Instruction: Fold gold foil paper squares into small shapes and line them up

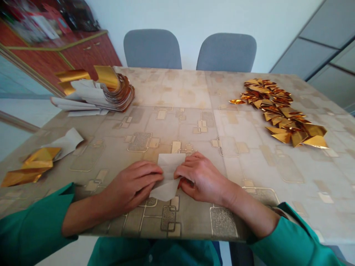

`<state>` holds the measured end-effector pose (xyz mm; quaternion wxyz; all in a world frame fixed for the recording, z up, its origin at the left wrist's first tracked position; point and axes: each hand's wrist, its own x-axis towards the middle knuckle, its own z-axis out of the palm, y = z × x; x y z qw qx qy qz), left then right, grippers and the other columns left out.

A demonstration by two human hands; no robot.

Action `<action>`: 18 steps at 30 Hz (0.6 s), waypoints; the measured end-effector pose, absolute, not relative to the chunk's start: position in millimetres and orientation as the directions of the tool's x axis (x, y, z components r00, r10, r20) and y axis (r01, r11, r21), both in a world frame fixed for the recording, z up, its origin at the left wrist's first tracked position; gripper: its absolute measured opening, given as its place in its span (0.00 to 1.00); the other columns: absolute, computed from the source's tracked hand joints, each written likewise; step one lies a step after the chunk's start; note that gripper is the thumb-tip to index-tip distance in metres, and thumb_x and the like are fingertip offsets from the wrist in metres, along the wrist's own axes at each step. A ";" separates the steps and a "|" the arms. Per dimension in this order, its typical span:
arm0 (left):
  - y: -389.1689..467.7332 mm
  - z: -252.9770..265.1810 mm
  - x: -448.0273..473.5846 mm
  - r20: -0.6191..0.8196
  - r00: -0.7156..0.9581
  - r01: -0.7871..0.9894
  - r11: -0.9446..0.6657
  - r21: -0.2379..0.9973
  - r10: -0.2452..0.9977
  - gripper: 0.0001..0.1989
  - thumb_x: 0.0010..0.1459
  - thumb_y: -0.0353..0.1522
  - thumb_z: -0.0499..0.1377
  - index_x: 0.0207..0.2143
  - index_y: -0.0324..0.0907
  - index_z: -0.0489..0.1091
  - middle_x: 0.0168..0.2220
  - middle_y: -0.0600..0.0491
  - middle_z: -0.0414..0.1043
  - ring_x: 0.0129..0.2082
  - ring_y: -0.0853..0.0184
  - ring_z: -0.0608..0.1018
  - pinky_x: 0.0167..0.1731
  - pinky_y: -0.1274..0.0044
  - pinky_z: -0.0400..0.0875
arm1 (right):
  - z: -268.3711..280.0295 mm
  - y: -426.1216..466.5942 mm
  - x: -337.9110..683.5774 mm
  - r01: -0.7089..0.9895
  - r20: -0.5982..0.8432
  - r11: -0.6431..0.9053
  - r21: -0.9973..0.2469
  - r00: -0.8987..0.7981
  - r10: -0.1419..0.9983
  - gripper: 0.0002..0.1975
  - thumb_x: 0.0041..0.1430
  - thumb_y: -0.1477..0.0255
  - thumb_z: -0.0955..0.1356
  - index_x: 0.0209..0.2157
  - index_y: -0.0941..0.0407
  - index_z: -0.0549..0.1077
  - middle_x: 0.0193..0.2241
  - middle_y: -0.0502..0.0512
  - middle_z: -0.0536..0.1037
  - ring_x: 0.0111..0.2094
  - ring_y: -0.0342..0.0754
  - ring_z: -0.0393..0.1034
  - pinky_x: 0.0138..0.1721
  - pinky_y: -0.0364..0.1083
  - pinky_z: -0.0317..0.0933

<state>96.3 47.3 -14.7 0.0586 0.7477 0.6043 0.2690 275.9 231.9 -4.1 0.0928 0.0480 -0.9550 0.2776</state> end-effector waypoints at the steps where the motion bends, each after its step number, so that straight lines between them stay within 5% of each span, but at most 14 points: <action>1: 48.6 -15.2 96.0 0.325 0.136 0.867 -0.271 0.419 0.936 0.12 0.65 0.26 0.51 0.43 0.39 0.75 0.44 0.48 0.77 0.43 0.63 0.75 0.47 0.68 0.71 | -2.9 233.5 276.1 -0.135 0.186 0.821 -0.554 -0.982 -0.036 0.06 0.57 0.78 0.66 0.34 0.55 0.73 0.27 0.49 0.74 0.32 0.45 0.67 0.41 0.48 0.57; 7: 52.3 -16.1 92.3 0.286 0.103 0.864 -0.228 0.450 0.953 0.11 0.63 0.24 0.48 0.40 0.38 0.70 0.42 0.47 0.75 0.43 0.62 0.74 0.52 0.64 0.68 | -1.3 240.8 270.8 -0.071 0.150 0.720 -0.691 -0.987 0.047 0.08 0.65 0.68 0.67 0.33 0.56 0.75 0.26 0.49 0.74 0.30 0.43 0.66 0.36 0.45 0.57; 12: 51.4 -20.3 91.1 0.260 0.019 0.876 -0.142 0.462 0.966 0.07 0.63 0.25 0.47 0.35 0.41 0.63 0.34 0.49 0.70 0.35 0.63 0.72 0.37 0.71 0.72 | -12.3 240.8 262.1 0.082 0.173 0.724 -0.685 -0.947 0.270 0.07 0.60 0.69 0.71 0.28 0.56 0.75 0.22 0.46 0.73 0.27 0.41 0.64 0.32 0.42 0.56; 18: 46.0 -20.9 84.8 0.298 -0.124 0.876 -0.037 0.482 0.947 0.12 0.61 0.24 0.49 0.46 0.41 0.61 0.39 0.51 0.71 0.37 0.65 0.76 0.38 0.73 0.73 | -16.8 239.7 259.5 0.174 0.125 0.710 -0.683 -0.929 0.348 0.10 0.57 0.72 0.71 0.23 0.55 0.71 0.20 0.45 0.71 0.25 0.41 0.63 0.30 0.42 0.54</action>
